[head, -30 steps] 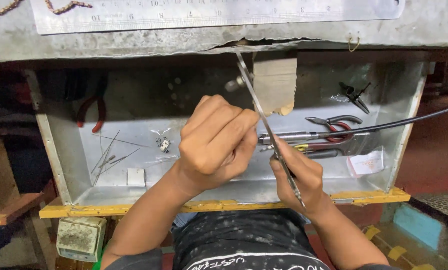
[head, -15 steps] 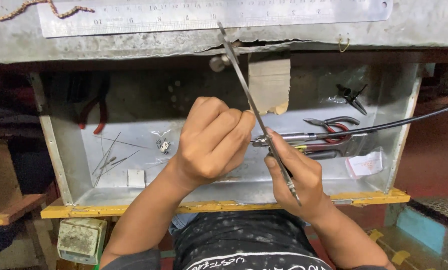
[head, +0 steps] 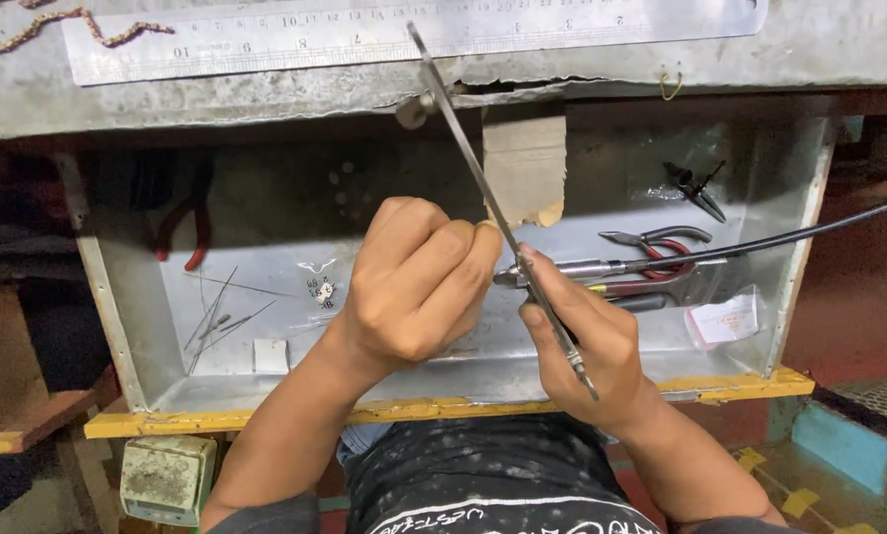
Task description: Using a jeweler's saw to cut small metal pieces and organizing them with tweezers on a workbench.
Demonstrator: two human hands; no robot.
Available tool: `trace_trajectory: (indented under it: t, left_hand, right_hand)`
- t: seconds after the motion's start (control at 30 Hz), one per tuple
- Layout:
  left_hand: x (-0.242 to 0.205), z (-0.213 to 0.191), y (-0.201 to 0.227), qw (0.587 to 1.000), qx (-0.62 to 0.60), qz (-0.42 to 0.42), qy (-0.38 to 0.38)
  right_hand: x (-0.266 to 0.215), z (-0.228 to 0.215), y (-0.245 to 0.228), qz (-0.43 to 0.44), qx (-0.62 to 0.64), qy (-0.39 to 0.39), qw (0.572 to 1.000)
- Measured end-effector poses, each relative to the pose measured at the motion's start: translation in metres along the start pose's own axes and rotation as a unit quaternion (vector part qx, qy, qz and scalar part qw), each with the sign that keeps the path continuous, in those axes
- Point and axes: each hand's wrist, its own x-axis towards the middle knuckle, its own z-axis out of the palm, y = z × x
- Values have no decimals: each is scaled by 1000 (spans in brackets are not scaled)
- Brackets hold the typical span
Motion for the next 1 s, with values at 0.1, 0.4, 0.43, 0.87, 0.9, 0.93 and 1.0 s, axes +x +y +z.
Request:
trace_trajectory:
  t: [0.1, 0.4, 0.43, 0.87, 0.9, 0.93, 1.0]
  left_hand:
    - [-1, 1, 3, 999, -14, -43, 1]
    - [0, -3, 0, 999, -29, -30, -13]
    - [-1, -4, 1, 999, -33, -32, -18]
    - [1, -12, 13, 888, -248, -386, -7]
    - [0, -13, 12, 888, -249, -387, -2]
    - [0, -13, 11, 875, -275, -397, -16]
    - [-2, -14, 9, 862, -301, -407, -25]
  right_hand:
    - [-15, 3, 9, -4, 10, -4, 1000]
    - [-13, -1, 5, 32, 52, -8, 998]
    - [-5, -2, 2, 34, 50, -13, 998]
    - [0, 6, -1, 42, 67, 8, 997]
    - [-2, 7, 1, 40, 64, 4, 997]
    - [-4, 9, 3, 42, 66, 10, 997]
    - [-3, 9, 1, 43, 67, 11, 997]
